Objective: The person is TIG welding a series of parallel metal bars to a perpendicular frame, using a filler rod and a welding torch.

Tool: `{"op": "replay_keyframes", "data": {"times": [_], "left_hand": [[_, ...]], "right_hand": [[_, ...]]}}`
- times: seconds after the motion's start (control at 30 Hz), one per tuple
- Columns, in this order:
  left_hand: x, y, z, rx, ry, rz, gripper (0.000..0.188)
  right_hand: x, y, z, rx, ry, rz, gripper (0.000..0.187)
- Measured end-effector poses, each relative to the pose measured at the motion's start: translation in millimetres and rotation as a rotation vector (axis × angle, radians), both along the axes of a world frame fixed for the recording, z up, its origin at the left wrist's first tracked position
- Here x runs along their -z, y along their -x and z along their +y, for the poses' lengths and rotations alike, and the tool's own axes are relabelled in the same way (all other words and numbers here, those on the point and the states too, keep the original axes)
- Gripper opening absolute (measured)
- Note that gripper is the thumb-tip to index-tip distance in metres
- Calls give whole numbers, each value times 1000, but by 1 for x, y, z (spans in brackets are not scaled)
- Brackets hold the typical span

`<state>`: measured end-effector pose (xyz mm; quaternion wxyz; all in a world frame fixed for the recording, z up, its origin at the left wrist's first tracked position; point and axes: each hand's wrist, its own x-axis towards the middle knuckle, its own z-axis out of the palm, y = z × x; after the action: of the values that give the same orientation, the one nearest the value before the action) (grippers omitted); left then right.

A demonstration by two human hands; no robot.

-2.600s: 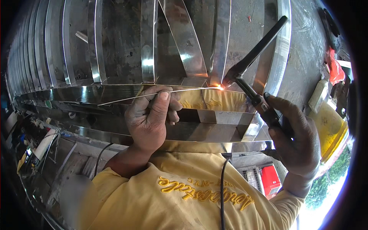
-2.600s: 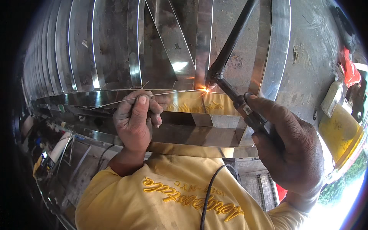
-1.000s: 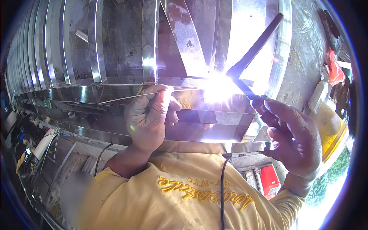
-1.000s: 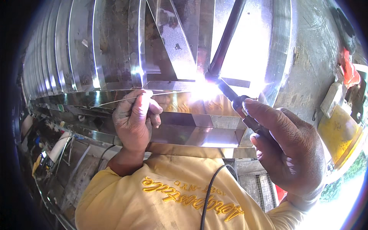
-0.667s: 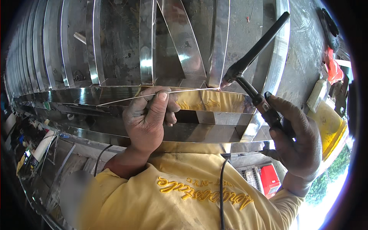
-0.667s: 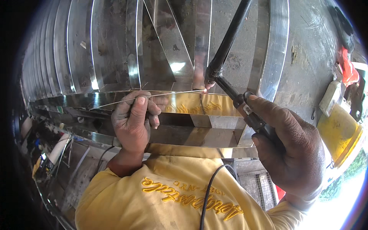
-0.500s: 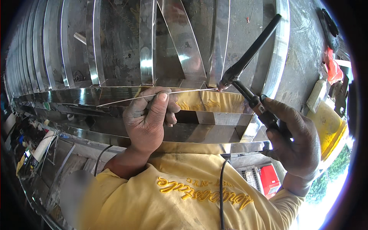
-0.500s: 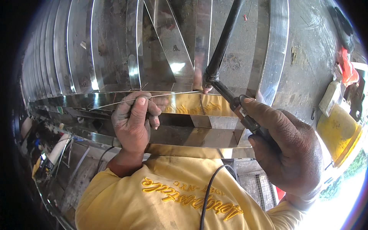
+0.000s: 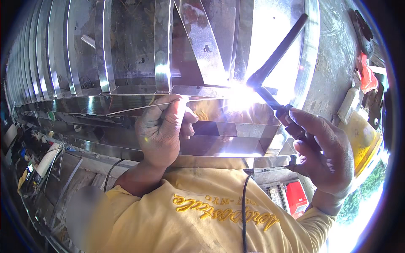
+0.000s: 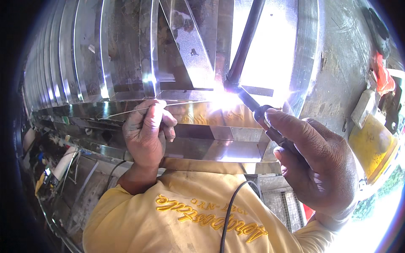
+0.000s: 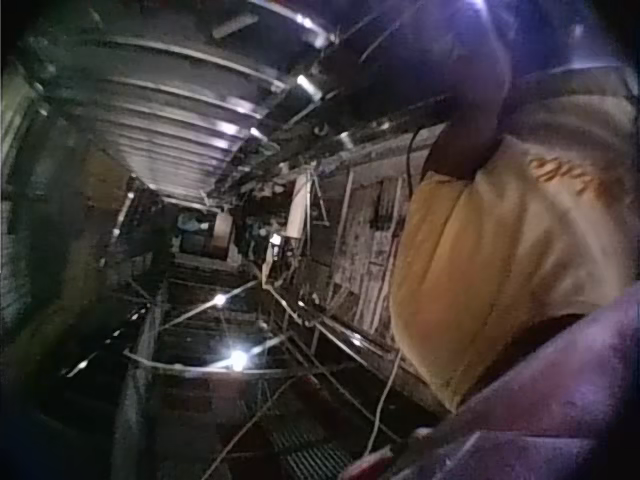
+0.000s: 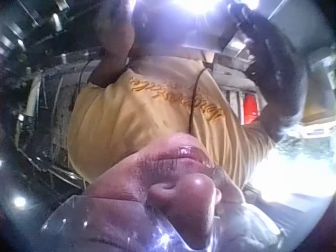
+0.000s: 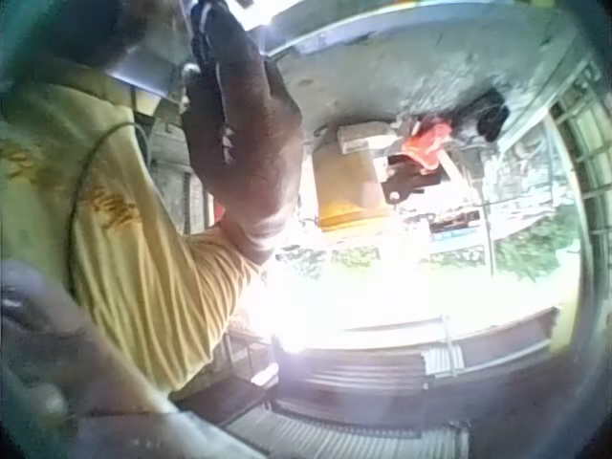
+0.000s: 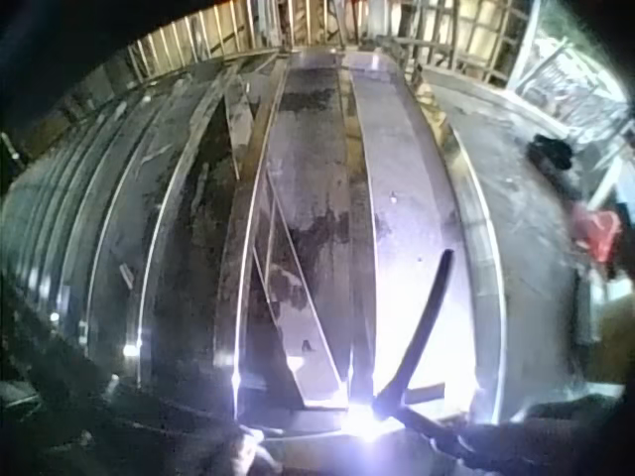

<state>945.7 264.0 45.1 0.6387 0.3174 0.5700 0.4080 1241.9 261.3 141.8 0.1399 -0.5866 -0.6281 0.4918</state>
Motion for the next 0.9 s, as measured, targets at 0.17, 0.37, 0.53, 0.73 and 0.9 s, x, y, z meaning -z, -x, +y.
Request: {"op": "replay_keyframes", "data": {"times": [0.17,0.37,0.53,0.73,0.9], "left_hand": [[-2,-2,2,17,47,31,19],[0,-2,4,18,53,34,20],[-1,-1,3,21,58,40,20],[-1,1,1,30,7,16,20],[0,-2,3,25,41,59,20]], "right_hand": [[-12,3,6,40,120,-64,56],[-15,0,9,12,84,-126,53],[-9,4,5,40,89,-47,54],[-4,0,4,12,15,13,52],[-12,4,6,24,51,-97,53]]}}
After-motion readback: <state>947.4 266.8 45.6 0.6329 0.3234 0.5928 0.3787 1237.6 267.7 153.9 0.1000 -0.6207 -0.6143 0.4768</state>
